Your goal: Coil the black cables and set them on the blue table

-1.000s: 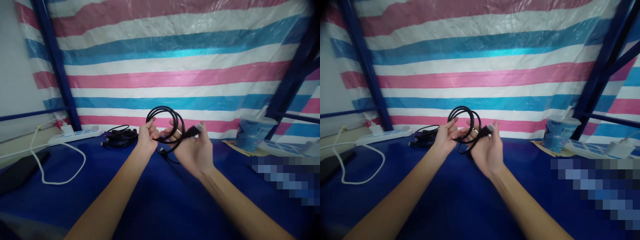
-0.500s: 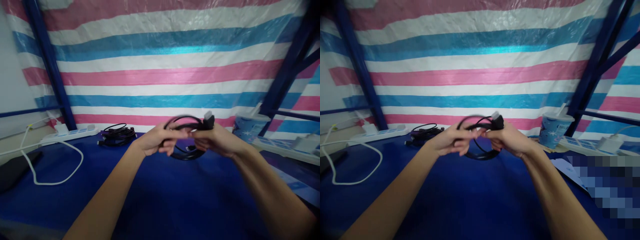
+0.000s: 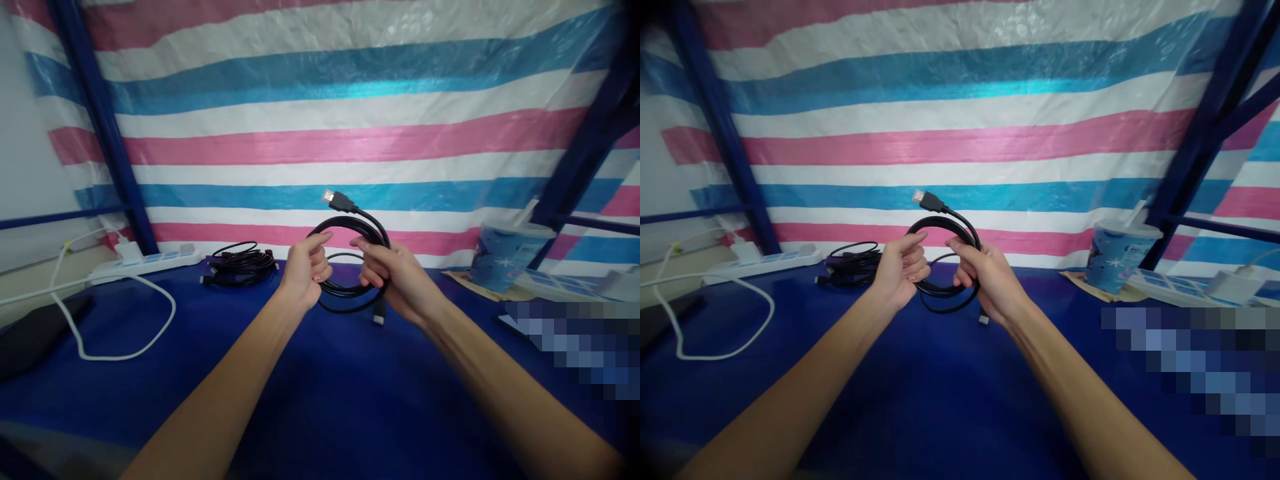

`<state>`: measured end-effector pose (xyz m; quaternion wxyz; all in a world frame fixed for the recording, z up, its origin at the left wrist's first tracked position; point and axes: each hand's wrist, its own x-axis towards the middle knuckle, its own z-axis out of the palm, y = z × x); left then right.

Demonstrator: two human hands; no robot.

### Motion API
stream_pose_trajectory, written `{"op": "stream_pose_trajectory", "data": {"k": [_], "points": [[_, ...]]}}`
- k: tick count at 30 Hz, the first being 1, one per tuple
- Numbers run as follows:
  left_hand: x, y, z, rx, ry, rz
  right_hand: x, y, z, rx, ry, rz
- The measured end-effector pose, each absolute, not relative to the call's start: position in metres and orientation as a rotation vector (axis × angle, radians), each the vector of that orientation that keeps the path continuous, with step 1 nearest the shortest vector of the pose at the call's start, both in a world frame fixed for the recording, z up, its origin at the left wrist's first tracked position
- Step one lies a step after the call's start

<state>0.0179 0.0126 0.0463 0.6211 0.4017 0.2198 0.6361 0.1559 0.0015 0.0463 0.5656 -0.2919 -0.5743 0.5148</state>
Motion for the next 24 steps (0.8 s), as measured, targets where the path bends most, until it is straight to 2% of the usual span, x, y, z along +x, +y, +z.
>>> {"op": "stream_pose_trajectory", "data": {"k": [5, 13, 16, 18, 20, 24], "points": [[0.009, 0.004, 0.046, 1.216, 0.350, 1.016, 0.171, 0.007, 0.048, -0.818, -1.477, 0.963], [0.003, -0.006, 0.044, 1.560, 0.257, 0.534, 0.200, -0.003, 0.060, -0.839, -2.196, 0.423], [0.008, -0.004, 0.041, 1.654, 0.441, 0.486, 0.189, -0.004, 0.054, -0.839, -2.416, 0.138], [0.011, -0.003, 0.040, 1.639, 0.572, 0.581, 0.181, -0.002, 0.049, -0.873, -2.350, 0.022], [0.013, -0.001, 0.039, 1.578, 0.603, 0.731, 0.176, 0.000, 0.047, -0.938, -2.122, 0.110], [0.011, 0.006, 0.038, 1.460, 0.500, 1.177, 0.173, 0.002, 0.049, -0.937, -1.606, 0.810]]}}
